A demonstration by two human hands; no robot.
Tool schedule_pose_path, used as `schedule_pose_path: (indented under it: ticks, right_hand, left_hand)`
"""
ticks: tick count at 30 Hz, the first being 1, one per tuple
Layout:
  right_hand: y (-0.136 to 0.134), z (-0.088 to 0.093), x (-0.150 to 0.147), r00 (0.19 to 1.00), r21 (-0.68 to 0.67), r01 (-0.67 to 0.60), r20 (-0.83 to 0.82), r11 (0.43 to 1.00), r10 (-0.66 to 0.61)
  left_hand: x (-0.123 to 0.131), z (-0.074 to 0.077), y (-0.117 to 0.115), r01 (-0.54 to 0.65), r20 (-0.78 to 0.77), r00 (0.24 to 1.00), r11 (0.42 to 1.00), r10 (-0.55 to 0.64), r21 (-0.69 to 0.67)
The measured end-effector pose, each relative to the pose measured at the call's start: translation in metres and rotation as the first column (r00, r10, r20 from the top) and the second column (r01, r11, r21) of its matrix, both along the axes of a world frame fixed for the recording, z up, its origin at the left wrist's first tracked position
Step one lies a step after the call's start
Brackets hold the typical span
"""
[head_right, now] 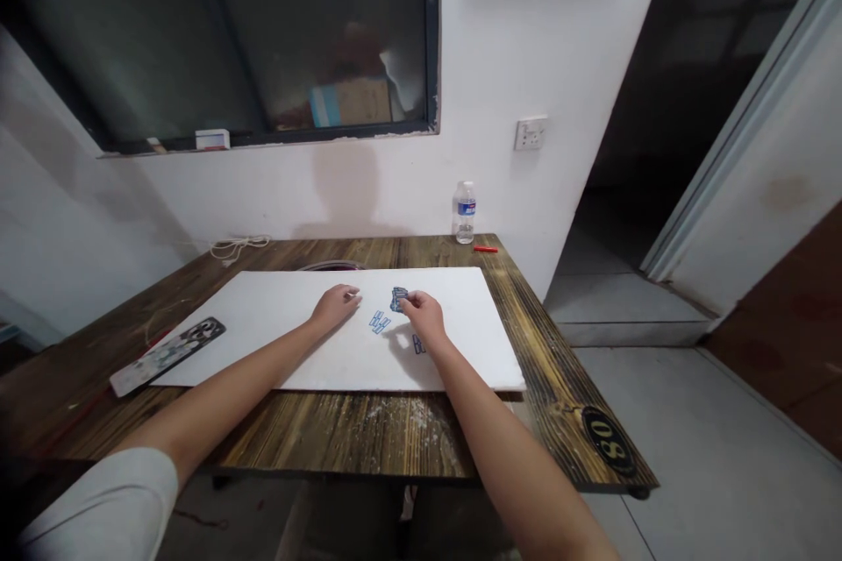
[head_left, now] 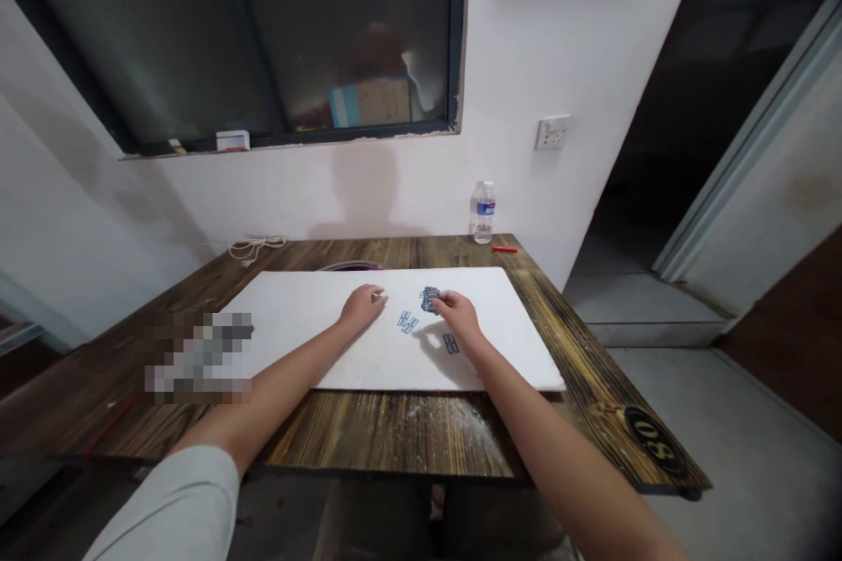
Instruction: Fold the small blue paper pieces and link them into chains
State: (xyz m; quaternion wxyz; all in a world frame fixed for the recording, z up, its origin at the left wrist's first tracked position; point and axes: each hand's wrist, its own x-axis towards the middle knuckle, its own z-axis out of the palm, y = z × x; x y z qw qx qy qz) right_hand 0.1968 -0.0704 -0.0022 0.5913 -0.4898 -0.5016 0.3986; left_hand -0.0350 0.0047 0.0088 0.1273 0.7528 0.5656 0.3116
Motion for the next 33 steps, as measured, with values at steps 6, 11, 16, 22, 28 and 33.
schedule_pose_path:
  ticks: [6, 11, 16, 22, 28, 33]
  right_hand:
    - [-0.002, 0.006, 0.002, 0.999, 0.020, 0.009, 0.050, 1.000, -0.010]
    - [-0.002, 0.007, 0.005, 0.998, 0.011, 0.008, 0.069, 1.000, -0.009]
    - [-0.002, 0.009, 0.006, 0.998, -0.003, 0.026, 0.062, 1.000, -0.025]
    - [0.001, 0.007, 0.010, 0.998, -0.022, 0.052, 0.029, 0.998, -0.052]
    - [0.005, 0.003, 0.016, 0.997, -0.040, 0.081, 0.006, 0.996, -0.081]
    - [0.007, 0.002, 0.019, 0.996, -0.057, 0.084, 0.006, 0.995, -0.084]
  left_hand:
    - [0.021, 0.012, 0.011, 0.047, -0.427, 0.903, 0.999, -0.054, -0.029]
    - [0.035, 0.017, 0.016, 0.041, -0.557, 0.828, 0.998, -0.065, -0.055]
    - [0.040, 0.018, 0.017, 0.033, -0.608, 0.791, 0.997, -0.066, -0.065]
    - [0.038, 0.022, 0.015, 0.025, -0.572, 0.818, 0.998, -0.053, -0.057]
    - [0.033, 0.023, 0.010, -0.015, -0.419, 0.908, 1.000, 0.004, -0.025]
    - [0.017, 0.018, 0.011, -0.071, -0.184, 0.981, 0.997, 0.068, -0.012]
